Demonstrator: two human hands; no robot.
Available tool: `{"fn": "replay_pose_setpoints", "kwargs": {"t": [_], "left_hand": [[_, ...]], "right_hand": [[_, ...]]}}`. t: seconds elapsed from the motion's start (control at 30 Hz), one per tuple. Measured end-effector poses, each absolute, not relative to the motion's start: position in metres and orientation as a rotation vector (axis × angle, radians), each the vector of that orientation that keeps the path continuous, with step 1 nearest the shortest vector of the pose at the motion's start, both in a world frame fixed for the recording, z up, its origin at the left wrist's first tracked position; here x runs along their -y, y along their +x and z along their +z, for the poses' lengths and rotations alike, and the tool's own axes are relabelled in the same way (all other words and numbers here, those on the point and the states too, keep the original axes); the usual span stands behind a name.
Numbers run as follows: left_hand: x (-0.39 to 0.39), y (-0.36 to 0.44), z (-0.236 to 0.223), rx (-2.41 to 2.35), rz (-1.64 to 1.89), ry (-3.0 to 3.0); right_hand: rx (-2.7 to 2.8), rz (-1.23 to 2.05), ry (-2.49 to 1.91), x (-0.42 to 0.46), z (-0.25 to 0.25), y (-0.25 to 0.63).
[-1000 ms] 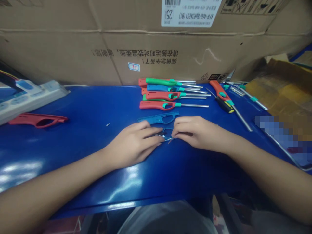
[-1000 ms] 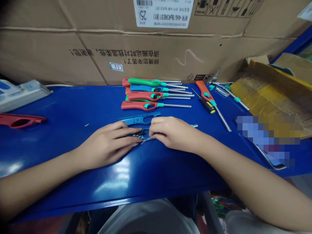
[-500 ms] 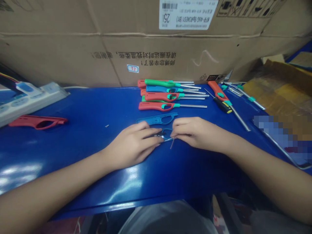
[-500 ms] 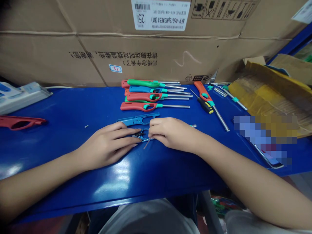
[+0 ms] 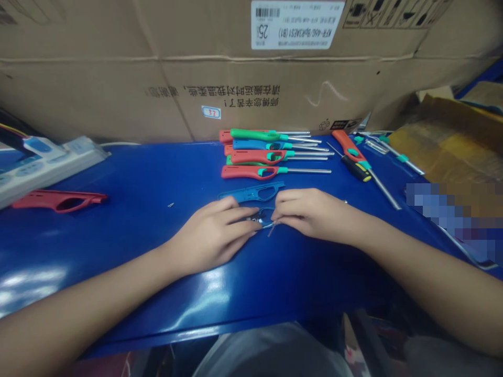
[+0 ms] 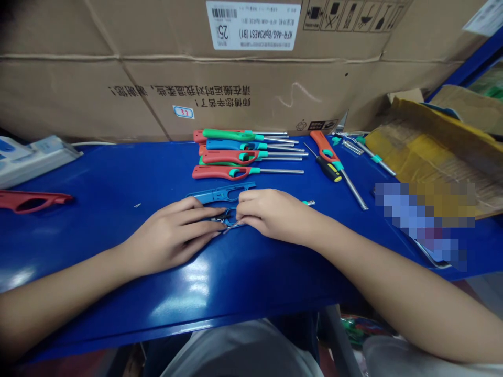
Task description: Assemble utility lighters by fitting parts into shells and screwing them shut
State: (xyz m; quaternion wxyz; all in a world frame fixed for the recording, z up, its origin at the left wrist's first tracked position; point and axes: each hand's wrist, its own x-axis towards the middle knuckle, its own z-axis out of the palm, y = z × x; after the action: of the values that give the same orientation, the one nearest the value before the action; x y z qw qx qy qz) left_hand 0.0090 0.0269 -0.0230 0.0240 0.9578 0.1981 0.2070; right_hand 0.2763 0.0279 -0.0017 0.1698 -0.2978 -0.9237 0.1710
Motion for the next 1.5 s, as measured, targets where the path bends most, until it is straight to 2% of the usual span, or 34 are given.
{"fn": "replay_pose_setpoints", "kwargs": {"t": [0.27,0.6,0.87,1.0,1.13,1.23,1.4,1.5], "left_hand": [[-0.027,0.009,-0.022,-0.647,0.619,2.970],[-0.027,0.007,-0.023,-0.644,0.613,2.926],[-0.027,0.007,-0.020,-0.654,0.630,2.885],[-0.028,0.005,-0.018,-0.665,0.634,2.868],[-0.029,0.004,-0.018,-0.686,0.628,2.847],[-0.028,0.003,-0.018,-0.684,0.646,2.829],[-0.027,0.003,-0.017,-0.724,0.613,2.815],[-0.026,0.003,-0.016,-0.732,0.584,2.812]], "right_hand": [[2.575,0.494,-0.939,-0.027,-0.002,0.272],[2.530,0.797,-0.896,-0.026,0.010,0.285],[2.599,0.778,-0.814,-0.023,0.014,0.285],[2.454,0.568,-0.975,-0.028,0.017,0.292],[2.328,0.128,-1.481,-0.041,0.026,0.316],[2.199,-0.059,-1.908,-0.057,0.030,0.343],[1.839,-0.109,-2.201,-0.086,0.021,0.404],[1.712,-0.151,-2.037,-0.098,0.013,0.450]]}}
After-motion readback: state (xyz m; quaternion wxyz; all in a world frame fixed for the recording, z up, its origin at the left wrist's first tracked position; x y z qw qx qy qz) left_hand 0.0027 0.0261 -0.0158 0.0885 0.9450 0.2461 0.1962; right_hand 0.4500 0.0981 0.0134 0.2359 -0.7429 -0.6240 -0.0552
